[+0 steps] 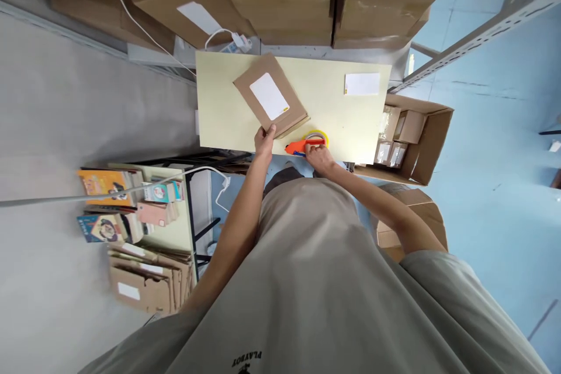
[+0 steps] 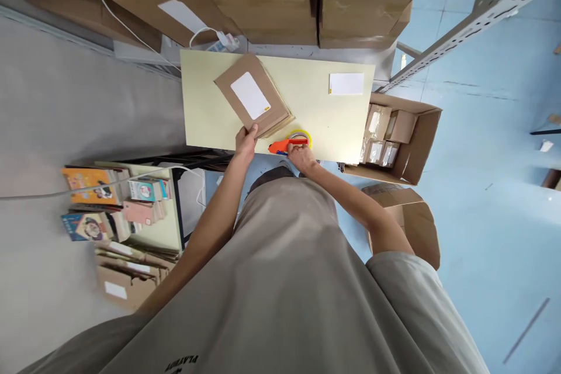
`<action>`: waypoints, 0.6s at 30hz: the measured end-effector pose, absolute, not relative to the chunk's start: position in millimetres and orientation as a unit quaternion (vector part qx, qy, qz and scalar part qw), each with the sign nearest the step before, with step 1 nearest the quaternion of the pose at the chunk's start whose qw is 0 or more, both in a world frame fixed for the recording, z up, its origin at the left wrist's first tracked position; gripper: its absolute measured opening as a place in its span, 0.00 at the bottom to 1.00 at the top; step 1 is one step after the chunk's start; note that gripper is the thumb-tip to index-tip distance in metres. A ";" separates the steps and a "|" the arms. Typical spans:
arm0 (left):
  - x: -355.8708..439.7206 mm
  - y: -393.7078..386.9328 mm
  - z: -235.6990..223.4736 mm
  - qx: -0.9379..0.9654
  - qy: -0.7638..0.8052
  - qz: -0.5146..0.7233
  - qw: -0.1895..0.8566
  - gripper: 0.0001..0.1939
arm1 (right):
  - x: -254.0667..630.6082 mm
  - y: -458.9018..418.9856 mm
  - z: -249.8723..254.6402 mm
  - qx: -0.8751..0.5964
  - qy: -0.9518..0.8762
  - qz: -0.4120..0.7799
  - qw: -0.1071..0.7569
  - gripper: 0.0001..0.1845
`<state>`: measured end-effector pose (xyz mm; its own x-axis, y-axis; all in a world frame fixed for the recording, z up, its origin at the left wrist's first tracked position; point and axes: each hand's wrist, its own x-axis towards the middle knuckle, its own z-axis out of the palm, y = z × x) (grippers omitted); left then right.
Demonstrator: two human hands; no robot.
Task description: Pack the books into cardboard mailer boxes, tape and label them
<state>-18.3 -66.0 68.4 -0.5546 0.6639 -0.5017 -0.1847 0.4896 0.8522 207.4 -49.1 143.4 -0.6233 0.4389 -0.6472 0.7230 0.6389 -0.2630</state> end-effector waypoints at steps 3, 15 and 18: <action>-15.0 -64.2 67.2 0.160 0.767 0.459 0.419 0.25 | 215.7 -48.8 141.8 0.349 0.858 -0.262 0.271 0.26; -6.9 -55.4 79.7 0.224 0.805 0.389 0.388 0.27 | 318.3 16.0 127.8 0.439 0.842 -0.190 0.249 0.31; -8.1 -53.7 85.2 0.264 0.800 0.374 0.388 0.28 | 284.9 58.2 113.1 0.443 0.855 -0.172 0.206 0.31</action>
